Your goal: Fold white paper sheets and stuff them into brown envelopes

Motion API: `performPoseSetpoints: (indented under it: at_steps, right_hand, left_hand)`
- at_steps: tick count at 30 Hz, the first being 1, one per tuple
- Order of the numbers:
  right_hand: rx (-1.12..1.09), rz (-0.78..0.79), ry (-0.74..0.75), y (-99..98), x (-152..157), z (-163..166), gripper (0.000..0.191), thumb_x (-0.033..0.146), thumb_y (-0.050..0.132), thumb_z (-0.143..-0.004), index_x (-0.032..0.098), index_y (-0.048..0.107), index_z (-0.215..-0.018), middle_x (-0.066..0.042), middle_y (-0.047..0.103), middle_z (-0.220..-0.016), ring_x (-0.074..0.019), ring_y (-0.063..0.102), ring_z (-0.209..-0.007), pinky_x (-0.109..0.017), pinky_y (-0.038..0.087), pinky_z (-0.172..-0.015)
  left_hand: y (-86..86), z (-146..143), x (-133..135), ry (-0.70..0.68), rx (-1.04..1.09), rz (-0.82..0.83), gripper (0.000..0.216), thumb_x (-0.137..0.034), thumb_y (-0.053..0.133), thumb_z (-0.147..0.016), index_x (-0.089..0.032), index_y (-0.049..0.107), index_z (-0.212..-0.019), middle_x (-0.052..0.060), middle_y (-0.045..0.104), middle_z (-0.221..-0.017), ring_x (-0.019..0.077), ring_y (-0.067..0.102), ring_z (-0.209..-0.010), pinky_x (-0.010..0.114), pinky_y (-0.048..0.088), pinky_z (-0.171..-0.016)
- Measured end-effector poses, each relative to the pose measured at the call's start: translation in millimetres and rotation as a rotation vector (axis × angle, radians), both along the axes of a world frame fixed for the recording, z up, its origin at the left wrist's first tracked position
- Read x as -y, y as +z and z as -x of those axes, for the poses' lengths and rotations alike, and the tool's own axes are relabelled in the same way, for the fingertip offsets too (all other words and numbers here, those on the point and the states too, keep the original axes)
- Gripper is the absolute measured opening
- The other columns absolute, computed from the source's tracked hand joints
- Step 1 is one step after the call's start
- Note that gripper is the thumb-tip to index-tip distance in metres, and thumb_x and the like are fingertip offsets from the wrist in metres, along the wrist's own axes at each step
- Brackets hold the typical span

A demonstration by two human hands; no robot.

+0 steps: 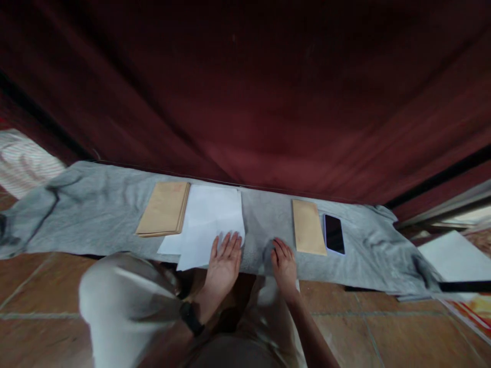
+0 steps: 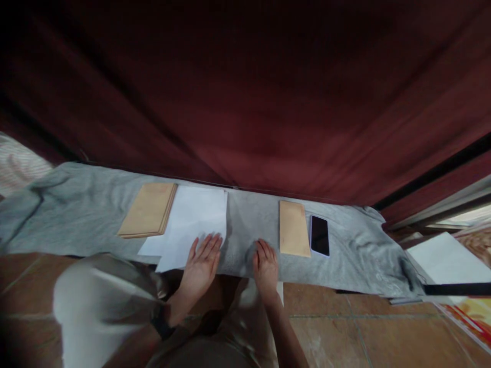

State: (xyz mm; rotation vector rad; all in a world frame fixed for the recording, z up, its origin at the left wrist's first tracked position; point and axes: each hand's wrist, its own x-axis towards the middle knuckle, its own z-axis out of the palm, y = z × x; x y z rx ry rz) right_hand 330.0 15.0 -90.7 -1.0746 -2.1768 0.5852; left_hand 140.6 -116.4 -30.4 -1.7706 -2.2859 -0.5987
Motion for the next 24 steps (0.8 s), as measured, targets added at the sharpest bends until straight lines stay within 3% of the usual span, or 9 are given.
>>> performPoseSetpoints:
  at_steps: [4,6,9,12,16,20,24]
  right_hand:
    - [-0.329,0.433,-0.062,7.9,-10,-3,0.054,0.053,0.036,-0.103,0.019,0.068,-0.129,-0.013,0.072,-0.128,-0.0267,0.066,-0.119,-0.045,0.051,-0.105]
    - [-0.422,0.582,-0.102,9.8,-15,-4,0.053,0.058,0.046,-0.097,0.020,0.071,-0.125,-0.012,0.074,-0.124,-0.0271,0.068,-0.115,-0.043,0.054,-0.101]
    - [-0.471,0.662,-0.139,10.0,-20,-4,0.050,0.055,0.068,-0.082,0.020,0.074,-0.117,-0.008,0.078,-0.107,-0.0270,0.070,-0.103,-0.041,0.056,-0.094]
    - [-0.524,0.723,-0.127,9.3,-21,-3,0.048,0.048,0.073,-0.072,0.020,0.075,-0.111,-0.005,0.077,-0.090,-0.0241,0.070,-0.086,-0.038,0.057,-0.082]
    - [-0.604,0.712,-0.185,10.6,-24,-1,0.045,0.045,0.071,-0.067,0.019,0.075,-0.104,-0.006,0.077,-0.090,-0.0230,0.068,-0.083,-0.037,0.056,-0.080]
    - [-0.624,0.743,-0.182,10.4,-28,-1,0.048,0.046,0.070,-0.066,0.019,0.074,-0.105,-0.004,0.075,-0.086,-0.0216,0.066,-0.077,-0.033,0.054,-0.073]
    - [-0.594,0.735,-0.247,5.3,-31,0,0.047,0.050,0.072,-0.064,0.020,0.072,-0.099,0.000,0.070,-0.072,-0.0177,0.060,-0.066,-0.029,0.049,-0.063]
  left_hand:
    - [-0.1,-52,-11,-0.195,-0.109,0.010,0.047,-0.015,0.040,-0.099,-0.013,0.054,-0.144,0.013,0.055,-0.152,0.0244,0.044,-0.147,0.055,0.023,-0.128]
    - [-5.6,-72,-15,-0.252,-0.130,0.026,0.046,-0.015,0.041,-0.099,-0.011,0.056,-0.142,0.014,0.057,-0.150,0.0249,0.045,-0.146,0.054,0.025,-0.128]
    - [-13.2,-91,-20,-0.319,-0.154,0.051,0.042,-0.015,0.043,-0.098,-0.008,0.061,-0.135,0.016,0.059,-0.147,0.0268,0.049,-0.144,0.053,0.028,-0.127]
    - [-14.9,-97,-24,-0.354,-0.159,0.094,0.042,-0.015,0.043,-0.097,-0.007,0.061,-0.135,0.018,0.058,-0.148,0.0267,0.049,-0.143,0.051,0.029,-0.126]
    - [-10.9,-91,-23,-0.371,-0.104,0.118,0.045,-0.015,0.045,-0.099,-0.013,0.055,-0.143,0.014,0.055,-0.152,0.0252,0.045,-0.146,0.053,0.027,-0.127]
    - [-13.6,-61,-8,-0.311,0.092,0.053,0.056,-0.037,0.057,-0.098,-0.020,0.048,-0.150,0.012,0.047,-0.159,0.0306,0.038,-0.150,0.059,0.026,-0.126]
    - [-26.6,-14,8,0.051,0.513,-0.116,0.059,-0.046,0.055,-0.097,-0.018,0.049,-0.149,0.017,0.046,-0.158,0.0309,0.042,-0.148,0.053,0.037,-0.121]
